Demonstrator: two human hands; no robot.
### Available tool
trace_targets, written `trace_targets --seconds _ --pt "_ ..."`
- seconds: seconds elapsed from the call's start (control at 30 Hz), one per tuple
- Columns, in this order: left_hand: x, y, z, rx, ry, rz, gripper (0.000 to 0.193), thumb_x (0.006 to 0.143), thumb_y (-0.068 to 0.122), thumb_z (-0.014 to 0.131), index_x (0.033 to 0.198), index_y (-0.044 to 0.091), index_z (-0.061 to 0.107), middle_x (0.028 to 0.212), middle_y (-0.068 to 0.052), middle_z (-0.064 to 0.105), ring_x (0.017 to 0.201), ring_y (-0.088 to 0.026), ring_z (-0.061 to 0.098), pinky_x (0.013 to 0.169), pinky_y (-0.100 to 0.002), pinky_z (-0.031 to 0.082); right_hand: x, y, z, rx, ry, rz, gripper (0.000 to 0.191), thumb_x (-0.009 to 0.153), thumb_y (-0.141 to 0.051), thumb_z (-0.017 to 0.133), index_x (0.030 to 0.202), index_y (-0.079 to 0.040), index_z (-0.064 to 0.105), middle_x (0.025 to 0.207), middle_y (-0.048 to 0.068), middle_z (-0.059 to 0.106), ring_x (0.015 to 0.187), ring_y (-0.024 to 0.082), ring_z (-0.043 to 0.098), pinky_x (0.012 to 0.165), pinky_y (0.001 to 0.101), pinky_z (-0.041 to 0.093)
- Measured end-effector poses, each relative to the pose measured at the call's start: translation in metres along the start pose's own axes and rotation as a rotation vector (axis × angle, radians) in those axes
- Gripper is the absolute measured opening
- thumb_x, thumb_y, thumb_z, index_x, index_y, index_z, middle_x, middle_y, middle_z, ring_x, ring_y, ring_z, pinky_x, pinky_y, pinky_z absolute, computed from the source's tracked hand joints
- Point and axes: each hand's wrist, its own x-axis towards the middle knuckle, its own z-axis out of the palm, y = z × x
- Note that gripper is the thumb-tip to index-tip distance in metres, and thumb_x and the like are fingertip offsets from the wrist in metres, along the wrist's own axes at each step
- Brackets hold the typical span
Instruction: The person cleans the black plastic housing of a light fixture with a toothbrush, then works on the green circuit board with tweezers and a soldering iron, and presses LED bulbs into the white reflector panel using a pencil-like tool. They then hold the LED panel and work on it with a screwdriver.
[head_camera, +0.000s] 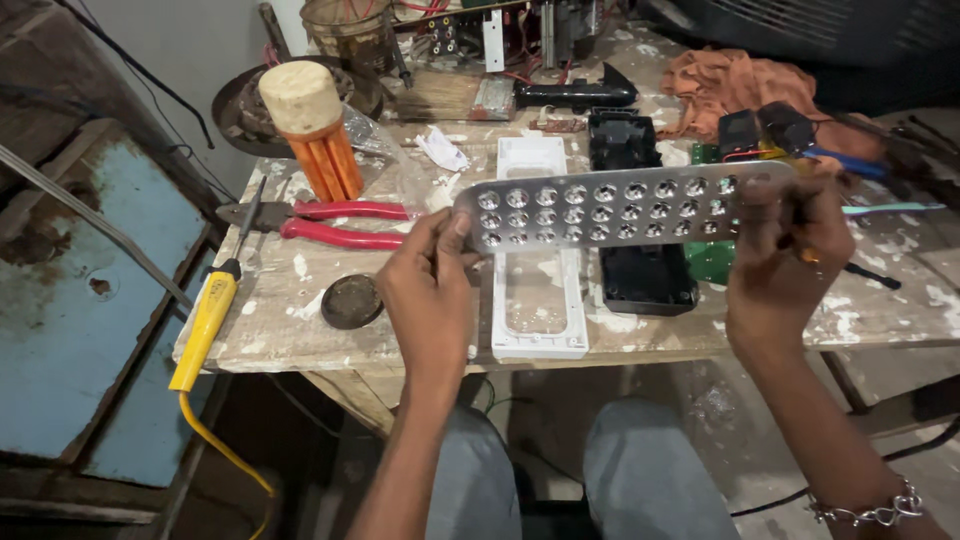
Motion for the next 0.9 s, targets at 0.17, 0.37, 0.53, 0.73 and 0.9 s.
trace_targets --seconds 0.17,0.37,0.53,0.73,0.9 --pt "0.018 0.01 0.003 -0.101 0.054 0.162 0.029 0.103 0.013 0.061 0.121 -0.006 0.073 0.093 -0.008 0.076 0.079 -0.01 0.071 0.07 -0.025 0.063 0.001 -0.007 0.002 -0.154 -0.049 -0.077 0.032 0.115 -0.015 0.079 0.101 0.001 0.055 0.08 -0.004 0.041 0.071 0.006 0.036 0.066 0.0225 0.032" --pt "0.031 0.017 0.023 -0.648 -0.013 -0.008 0.04 0.109 0.03 0.057 0.12 -0.007 0.067 0.105 -0.009 0.07 0.093 -0.012 0.066 0.083 -0.029 0.059 -0.001 -0.025 0.009 0.021 -0.022 0.036 0.031 0.101 -0.01 0.079 0.095 -0.004 0.049 0.079 -0.004 0.045 0.072 0.004 0.047 0.064 0.0215 0.043" --pt "0.045 0.025 0.03 -0.849 -0.074 -0.147 0.04 0.106 0.029 0.056 0.123 -0.006 0.062 0.115 -0.014 0.07 0.096 -0.017 0.067 0.083 -0.033 0.055 -0.004 -0.026 0.005 -0.188 -0.093 -0.323 0.027 0.088 0.003 0.085 0.098 0.0 0.06 0.087 0.009 0.056 0.075 0.019 0.053 0.066 0.0317 0.041" --pt "0.061 0.042 0.03 -1.019 -0.166 -0.061 0.035 0.104 0.015 0.05 0.129 -0.009 0.056 0.128 -0.024 0.068 0.12 -0.03 0.069 0.105 -0.041 0.057 -0.008 -0.024 0.004 -0.212 -0.211 -0.388 0.032 0.079 0.002 0.08 0.104 -0.004 0.063 0.093 0.01 0.053 0.083 0.026 0.056 0.072 0.0357 0.044" --pt "0.059 0.054 0.032 -1.068 -0.17 -0.056 0.035 0.108 0.015 0.05 0.131 -0.01 0.055 0.126 -0.024 0.069 0.117 -0.032 0.068 0.101 -0.043 0.057 -0.01 -0.031 0.009 -0.198 -0.182 -0.319 0.049 0.071 0.003 0.079 0.116 -0.004 0.06 0.094 0.012 0.051 0.083 0.027 0.055 0.074 0.0408 0.045"
